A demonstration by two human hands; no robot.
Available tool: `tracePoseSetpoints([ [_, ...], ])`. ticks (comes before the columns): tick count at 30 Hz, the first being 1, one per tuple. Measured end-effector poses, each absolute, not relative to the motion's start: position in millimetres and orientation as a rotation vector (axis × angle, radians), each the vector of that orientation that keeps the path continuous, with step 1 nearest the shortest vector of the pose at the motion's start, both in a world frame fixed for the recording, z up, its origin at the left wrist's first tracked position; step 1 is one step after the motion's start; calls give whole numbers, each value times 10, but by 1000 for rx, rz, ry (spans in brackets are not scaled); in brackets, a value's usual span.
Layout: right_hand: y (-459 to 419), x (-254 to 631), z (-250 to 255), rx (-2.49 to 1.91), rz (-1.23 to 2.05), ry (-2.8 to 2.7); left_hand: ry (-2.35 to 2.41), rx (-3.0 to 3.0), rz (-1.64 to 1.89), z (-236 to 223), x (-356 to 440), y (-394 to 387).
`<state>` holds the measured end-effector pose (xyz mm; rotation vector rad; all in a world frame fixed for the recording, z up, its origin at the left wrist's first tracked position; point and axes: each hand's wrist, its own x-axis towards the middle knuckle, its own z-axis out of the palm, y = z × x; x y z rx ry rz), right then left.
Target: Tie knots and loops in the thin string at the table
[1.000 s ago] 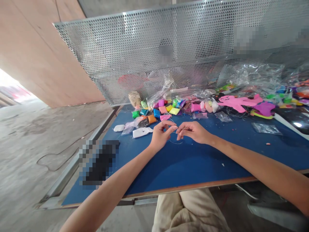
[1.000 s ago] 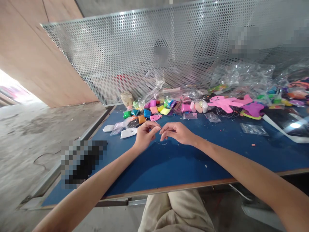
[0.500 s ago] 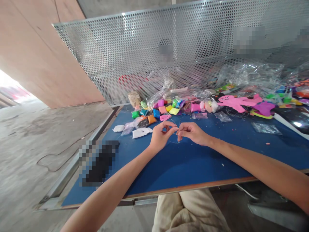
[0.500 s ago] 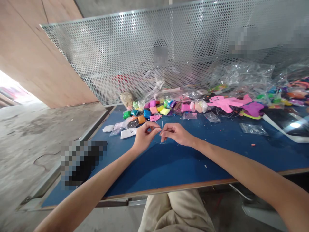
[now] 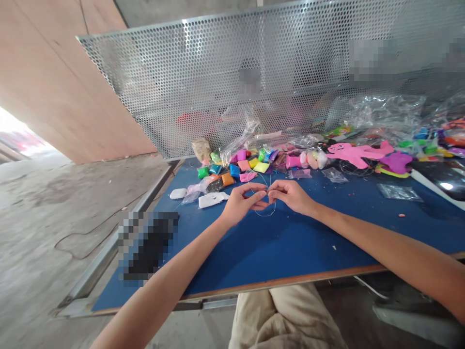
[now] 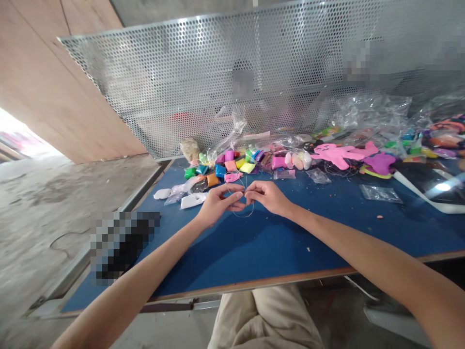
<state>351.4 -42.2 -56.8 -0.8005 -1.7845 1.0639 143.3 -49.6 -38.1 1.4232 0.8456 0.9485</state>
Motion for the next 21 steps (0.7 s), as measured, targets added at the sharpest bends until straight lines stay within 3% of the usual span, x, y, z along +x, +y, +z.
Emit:
tracePoseSetpoints([
  [21,-451,3490,-554,-767,1195,-1765,856,1692,1002,-366,1394,-451],
])
